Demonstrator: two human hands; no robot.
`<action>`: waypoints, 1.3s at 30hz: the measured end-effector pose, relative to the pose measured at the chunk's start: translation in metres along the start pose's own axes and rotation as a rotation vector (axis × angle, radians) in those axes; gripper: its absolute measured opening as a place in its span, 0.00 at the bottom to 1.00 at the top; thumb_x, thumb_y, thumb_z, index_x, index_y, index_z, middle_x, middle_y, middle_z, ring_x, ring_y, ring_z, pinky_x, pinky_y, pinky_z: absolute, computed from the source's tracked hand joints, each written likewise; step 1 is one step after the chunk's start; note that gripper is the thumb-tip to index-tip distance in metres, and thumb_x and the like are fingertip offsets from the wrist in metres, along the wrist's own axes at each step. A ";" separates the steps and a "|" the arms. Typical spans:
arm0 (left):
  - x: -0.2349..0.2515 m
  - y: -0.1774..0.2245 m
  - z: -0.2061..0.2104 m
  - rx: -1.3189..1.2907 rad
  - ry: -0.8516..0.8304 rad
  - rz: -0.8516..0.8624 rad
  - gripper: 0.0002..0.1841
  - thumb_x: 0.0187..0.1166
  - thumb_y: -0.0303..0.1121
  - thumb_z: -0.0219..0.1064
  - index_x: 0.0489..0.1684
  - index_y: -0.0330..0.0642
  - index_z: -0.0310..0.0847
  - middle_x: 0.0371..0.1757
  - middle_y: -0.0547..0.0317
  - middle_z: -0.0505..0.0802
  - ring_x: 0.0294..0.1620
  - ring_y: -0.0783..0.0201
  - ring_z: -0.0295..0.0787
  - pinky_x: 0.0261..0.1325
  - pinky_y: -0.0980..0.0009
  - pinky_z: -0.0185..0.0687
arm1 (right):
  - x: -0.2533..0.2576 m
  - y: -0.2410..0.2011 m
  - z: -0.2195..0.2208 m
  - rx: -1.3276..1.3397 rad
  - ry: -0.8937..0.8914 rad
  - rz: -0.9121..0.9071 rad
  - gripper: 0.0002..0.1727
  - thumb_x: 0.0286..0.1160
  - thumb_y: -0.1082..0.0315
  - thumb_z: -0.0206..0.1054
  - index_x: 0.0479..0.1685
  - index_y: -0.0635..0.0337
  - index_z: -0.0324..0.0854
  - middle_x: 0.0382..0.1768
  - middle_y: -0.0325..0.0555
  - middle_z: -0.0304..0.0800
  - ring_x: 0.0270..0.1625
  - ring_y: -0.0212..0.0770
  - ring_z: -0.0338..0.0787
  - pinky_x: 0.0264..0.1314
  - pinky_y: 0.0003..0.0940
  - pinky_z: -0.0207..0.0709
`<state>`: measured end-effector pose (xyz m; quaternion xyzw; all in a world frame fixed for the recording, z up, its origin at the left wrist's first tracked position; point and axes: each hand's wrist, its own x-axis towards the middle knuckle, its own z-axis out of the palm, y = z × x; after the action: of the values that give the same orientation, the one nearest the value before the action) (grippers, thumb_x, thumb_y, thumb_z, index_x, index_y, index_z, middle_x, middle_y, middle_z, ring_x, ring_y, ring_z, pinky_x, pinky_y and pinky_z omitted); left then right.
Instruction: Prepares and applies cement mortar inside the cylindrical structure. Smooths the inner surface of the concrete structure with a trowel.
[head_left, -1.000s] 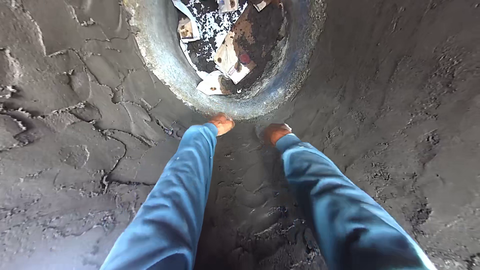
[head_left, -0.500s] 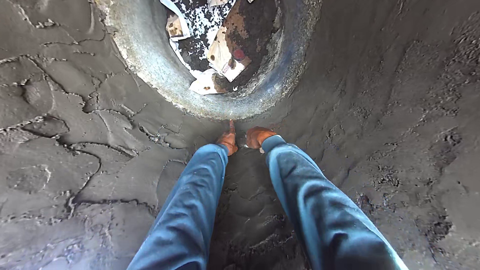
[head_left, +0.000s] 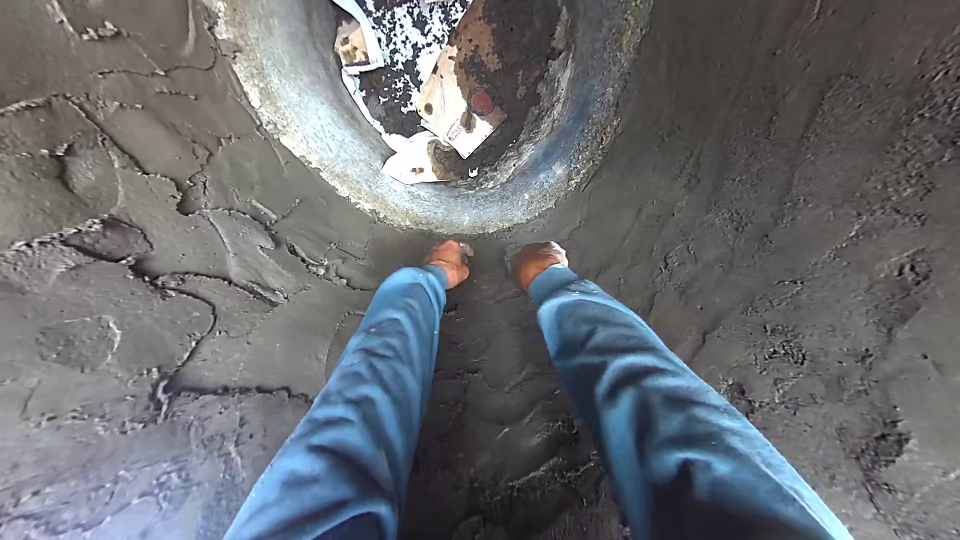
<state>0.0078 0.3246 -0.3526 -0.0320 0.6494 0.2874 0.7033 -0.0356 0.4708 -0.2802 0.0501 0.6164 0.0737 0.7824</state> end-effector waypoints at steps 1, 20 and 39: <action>0.001 -0.005 -0.008 -0.037 0.013 -0.006 0.21 0.74 0.26 0.68 0.67 0.43 0.85 0.65 0.38 0.90 0.70 0.40 0.84 0.72 0.36 0.74 | 0.005 0.006 -0.004 -0.048 -0.025 -0.039 0.19 0.86 0.62 0.61 0.59 0.68 0.87 0.68 0.64 0.87 0.73 0.64 0.85 0.71 0.67 0.76; -0.037 -0.008 -0.059 -0.186 0.148 -0.245 0.23 0.88 0.48 0.58 0.58 0.36 0.86 0.63 0.34 0.89 0.70 0.39 0.83 0.71 0.35 0.72 | -0.026 -0.017 -0.002 0.344 -0.243 -0.474 0.21 0.96 0.56 0.47 0.63 0.58 0.81 0.32 0.47 0.82 0.27 0.40 0.80 0.34 0.40 0.78; -0.064 0.082 0.071 -0.127 -0.073 -0.197 0.61 0.75 0.26 0.71 0.92 0.44 0.08 0.71 0.27 0.82 0.69 0.38 0.85 0.72 0.46 0.78 | -0.069 0.026 -0.017 -0.178 -0.160 -0.146 0.19 0.90 0.60 0.58 0.58 0.70 0.84 0.63 0.65 0.87 0.69 0.61 0.86 0.66 0.64 0.77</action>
<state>0.0358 0.3994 -0.2555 -0.1295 0.5974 0.2585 0.7480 -0.0689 0.4839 -0.2140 -0.0588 0.5450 0.0669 0.8337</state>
